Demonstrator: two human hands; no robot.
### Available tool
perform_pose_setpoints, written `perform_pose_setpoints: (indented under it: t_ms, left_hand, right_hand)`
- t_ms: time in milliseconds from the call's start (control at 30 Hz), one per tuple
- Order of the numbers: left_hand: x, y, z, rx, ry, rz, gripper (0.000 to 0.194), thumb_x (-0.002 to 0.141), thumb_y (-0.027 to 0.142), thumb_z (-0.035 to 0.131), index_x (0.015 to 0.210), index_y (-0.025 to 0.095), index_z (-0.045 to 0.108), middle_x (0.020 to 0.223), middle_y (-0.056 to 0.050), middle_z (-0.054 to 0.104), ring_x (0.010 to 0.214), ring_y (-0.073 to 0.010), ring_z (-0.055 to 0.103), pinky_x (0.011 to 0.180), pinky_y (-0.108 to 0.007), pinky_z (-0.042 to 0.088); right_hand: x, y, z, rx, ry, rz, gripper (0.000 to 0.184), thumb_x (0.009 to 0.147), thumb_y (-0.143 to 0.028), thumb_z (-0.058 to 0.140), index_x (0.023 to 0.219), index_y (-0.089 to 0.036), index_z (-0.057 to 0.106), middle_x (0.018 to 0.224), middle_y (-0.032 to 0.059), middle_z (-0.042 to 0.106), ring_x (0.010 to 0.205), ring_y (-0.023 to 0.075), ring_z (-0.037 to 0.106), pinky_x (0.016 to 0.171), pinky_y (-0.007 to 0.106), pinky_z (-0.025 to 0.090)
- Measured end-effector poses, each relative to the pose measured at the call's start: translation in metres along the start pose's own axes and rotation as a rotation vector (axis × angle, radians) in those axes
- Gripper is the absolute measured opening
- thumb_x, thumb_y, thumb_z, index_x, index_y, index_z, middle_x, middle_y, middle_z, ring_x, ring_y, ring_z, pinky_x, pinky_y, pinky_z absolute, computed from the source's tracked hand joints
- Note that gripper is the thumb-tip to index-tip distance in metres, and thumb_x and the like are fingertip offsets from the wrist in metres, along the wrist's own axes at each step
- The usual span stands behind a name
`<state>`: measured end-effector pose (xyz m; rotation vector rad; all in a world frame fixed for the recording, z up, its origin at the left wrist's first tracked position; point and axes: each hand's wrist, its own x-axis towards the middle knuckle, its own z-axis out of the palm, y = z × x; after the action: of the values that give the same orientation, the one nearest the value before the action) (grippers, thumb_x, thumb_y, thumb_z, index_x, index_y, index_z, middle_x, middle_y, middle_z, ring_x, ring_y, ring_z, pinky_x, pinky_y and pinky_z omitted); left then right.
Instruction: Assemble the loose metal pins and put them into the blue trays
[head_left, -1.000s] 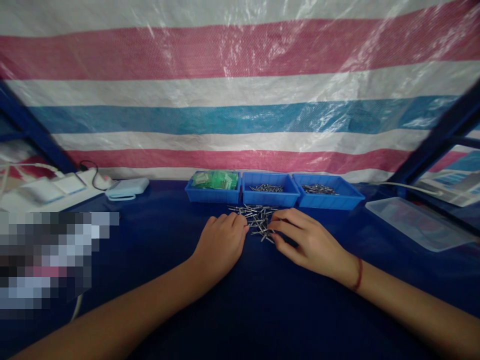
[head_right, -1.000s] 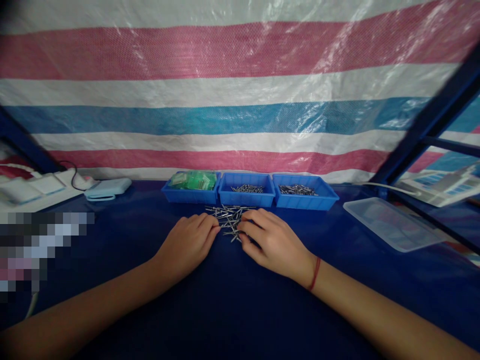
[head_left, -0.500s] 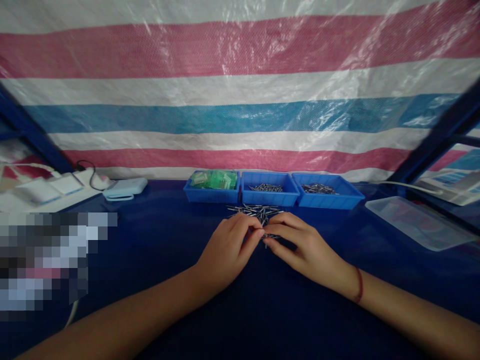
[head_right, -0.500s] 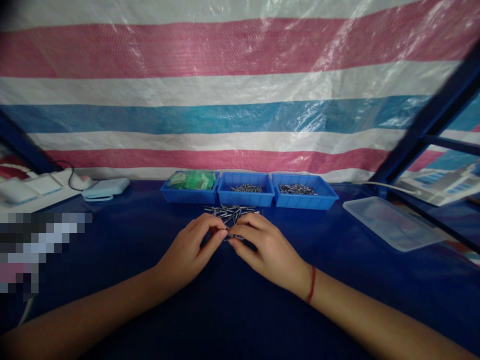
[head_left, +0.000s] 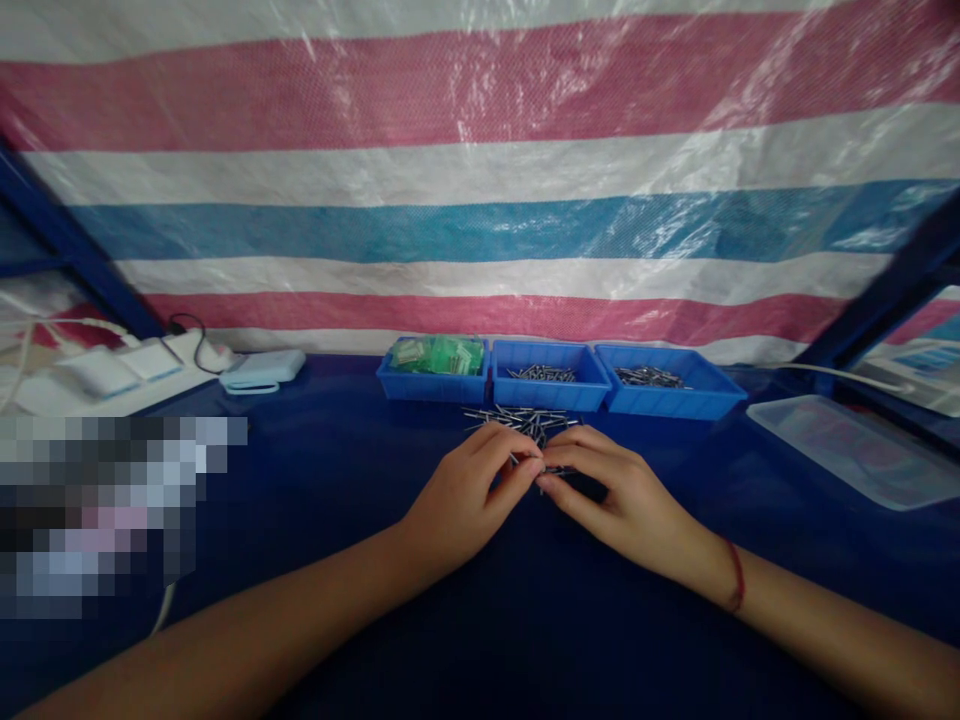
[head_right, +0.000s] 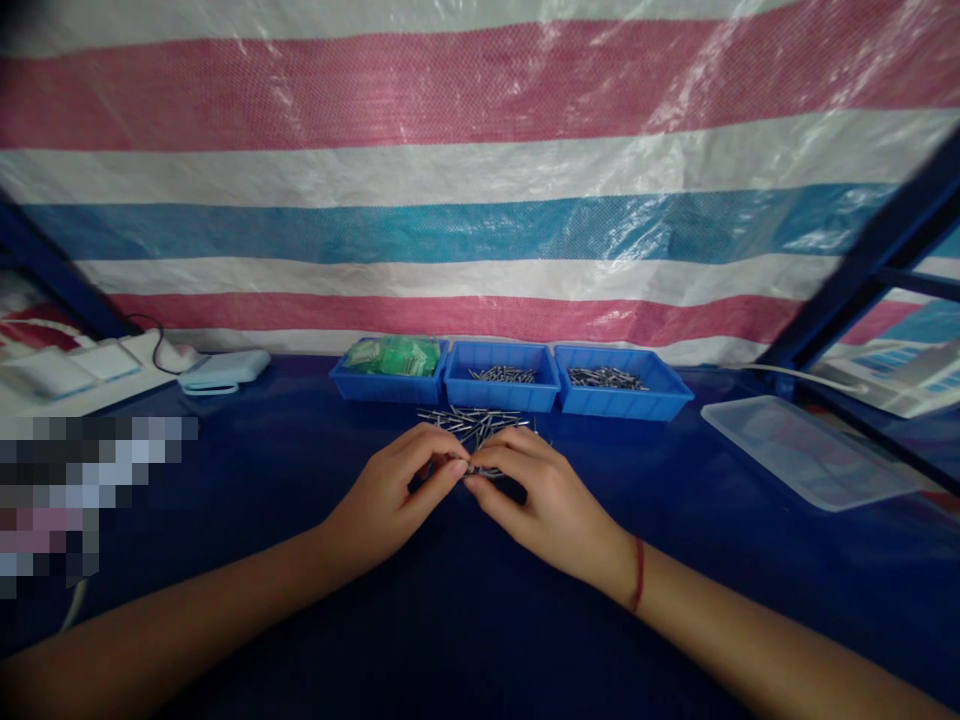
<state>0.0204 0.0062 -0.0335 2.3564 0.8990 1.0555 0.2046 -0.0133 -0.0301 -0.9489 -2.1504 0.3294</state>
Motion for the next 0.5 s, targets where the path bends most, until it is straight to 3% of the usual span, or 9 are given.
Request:
perform_pose_setpoints:
  t_ms: [200,500]
  left_hand:
    - [-0.0015,-0.0014,0.0005,-0.020,-0.001,0.010,0.010,0.090,0.020,0.047,0.091,0.019,0.057,0.086,-0.001,0.058,0.077,-0.0123,0.056,0.073,-0.025,0.046]
    - [-0.0015,-0.0005,-0.0003,0.002,0.030,-0.007,0.011,0.091,0.020,0.047,0.094,0.019,0.057,0.089,-0.001,0.057,0.078,-0.0122,0.056,0.074,-0.024,0.046]
  right_hand:
    - [-0.0007,0.0030,0.0010,-0.012,-0.015,0.006,0.012,0.086,-0.019,0.052,0.087,-0.020,0.064,0.084,0.0047,0.063,0.081,0.0166,0.058,0.073,0.033,0.049]
    - [0.0001,0.0041,0.0008,-0.025,0.070,0.007,0.009,0.082,-0.015,0.056,0.085,-0.021,0.062,0.080,0.0030,0.064,0.078,0.0162,0.059,0.069,0.031,0.049]
